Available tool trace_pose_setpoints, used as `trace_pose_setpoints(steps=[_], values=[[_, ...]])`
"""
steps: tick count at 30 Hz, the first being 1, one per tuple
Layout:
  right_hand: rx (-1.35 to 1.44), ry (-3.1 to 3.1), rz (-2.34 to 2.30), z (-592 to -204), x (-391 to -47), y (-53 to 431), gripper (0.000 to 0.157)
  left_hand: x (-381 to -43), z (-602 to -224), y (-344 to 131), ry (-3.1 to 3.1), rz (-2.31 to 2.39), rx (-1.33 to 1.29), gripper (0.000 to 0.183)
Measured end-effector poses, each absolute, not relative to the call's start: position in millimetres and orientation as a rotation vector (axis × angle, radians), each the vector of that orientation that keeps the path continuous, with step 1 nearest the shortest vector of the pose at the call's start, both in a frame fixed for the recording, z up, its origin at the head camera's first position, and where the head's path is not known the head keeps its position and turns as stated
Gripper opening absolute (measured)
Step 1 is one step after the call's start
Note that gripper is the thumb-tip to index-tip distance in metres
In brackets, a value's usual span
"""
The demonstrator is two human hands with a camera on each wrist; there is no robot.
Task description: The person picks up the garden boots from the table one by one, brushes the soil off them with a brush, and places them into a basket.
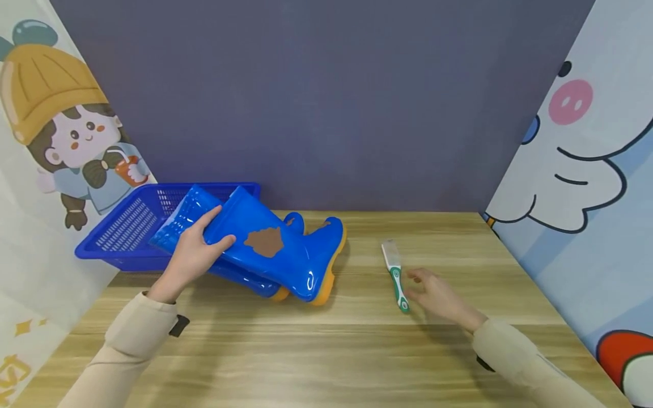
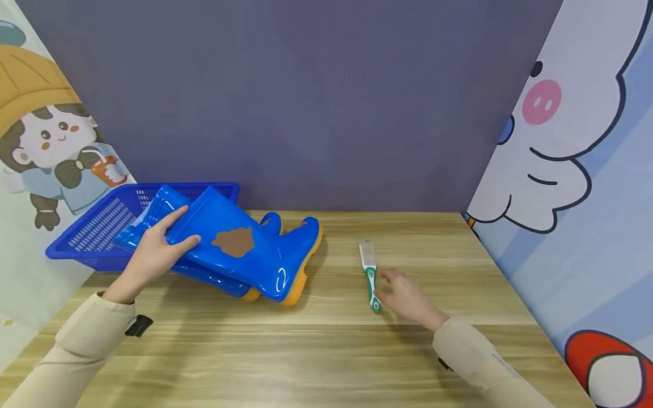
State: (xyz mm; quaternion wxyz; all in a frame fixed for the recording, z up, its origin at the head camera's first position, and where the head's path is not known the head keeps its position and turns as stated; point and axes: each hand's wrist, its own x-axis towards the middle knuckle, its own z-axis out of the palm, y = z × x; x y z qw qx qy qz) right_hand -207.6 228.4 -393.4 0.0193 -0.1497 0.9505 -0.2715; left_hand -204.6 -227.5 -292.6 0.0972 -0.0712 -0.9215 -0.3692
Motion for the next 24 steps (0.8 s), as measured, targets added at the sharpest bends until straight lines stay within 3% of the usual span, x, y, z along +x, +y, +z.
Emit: trace_pose_setpoints(steps=[6, 13, 24], values=[[-0.242, 2.699, -1.078, -409, -227, 224, 0.066, -203, -292, -227, -2.727, -1.098, -0.207, 0.071], [-0.252, 2.622, -1.17, -427, -244, 212, 0.043, -203, -294, -228, -2.725, -1.098, -0.207, 0.071], [0.008, 2.771, -0.974, -431, -258, 206, 0.03, -205, -294, -229, -2.726, -1.11, -0.211, 0.071]])
